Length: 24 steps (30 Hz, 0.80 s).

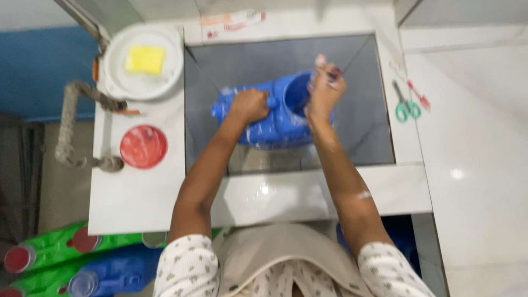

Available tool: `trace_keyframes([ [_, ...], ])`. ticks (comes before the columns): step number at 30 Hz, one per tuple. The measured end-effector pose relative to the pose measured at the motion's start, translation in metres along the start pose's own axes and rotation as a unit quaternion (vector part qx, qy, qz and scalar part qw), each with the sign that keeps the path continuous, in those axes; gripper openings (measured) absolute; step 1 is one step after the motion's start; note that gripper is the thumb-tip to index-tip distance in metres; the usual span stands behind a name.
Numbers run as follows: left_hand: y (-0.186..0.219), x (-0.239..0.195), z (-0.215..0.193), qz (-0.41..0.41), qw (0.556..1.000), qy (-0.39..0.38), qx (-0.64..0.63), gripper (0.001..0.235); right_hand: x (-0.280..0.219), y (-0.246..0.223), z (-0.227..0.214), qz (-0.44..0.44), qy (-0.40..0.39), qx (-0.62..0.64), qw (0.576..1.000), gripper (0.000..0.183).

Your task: The person washes a green plastic container and its red lid in a sink using a sponge and water. They then retrieve a blue plastic container, cut its label with scissors, and scrub the container's exterior and interior with a sponge and a long-handled brush.

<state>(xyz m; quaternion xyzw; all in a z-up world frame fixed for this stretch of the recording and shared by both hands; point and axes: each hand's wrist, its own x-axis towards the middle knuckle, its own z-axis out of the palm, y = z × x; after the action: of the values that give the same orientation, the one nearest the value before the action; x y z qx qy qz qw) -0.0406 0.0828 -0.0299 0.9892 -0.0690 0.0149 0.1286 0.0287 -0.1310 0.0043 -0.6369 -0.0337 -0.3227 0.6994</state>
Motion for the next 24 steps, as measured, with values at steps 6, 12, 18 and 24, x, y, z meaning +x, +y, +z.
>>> trace_keyframes([
  [6,-0.01,-0.008,-0.002,0.021,1.0,0.009,-0.005,0.027,0.049,-0.064,-0.049,0.05,0.012,0.367,0.929,0.036],
  [12,-0.027,-0.005,-0.012,0.064,0.998,0.003,0.008,0.028,-0.027,-0.067,-0.032,0.022,-0.366,0.175,0.913,0.013],
  [18,-0.064,-0.024,-0.015,0.117,0.992,-0.019,0.05,0.03,-0.026,-0.054,-0.021,0.044,-0.64,0.128,0.756,0.016],
  [24,-0.054,-0.023,0.013,-0.087,0.992,0.085,0.035,0.046,-0.017,-0.092,0.009,-0.199,-0.402,0.209,0.869,0.018],
])
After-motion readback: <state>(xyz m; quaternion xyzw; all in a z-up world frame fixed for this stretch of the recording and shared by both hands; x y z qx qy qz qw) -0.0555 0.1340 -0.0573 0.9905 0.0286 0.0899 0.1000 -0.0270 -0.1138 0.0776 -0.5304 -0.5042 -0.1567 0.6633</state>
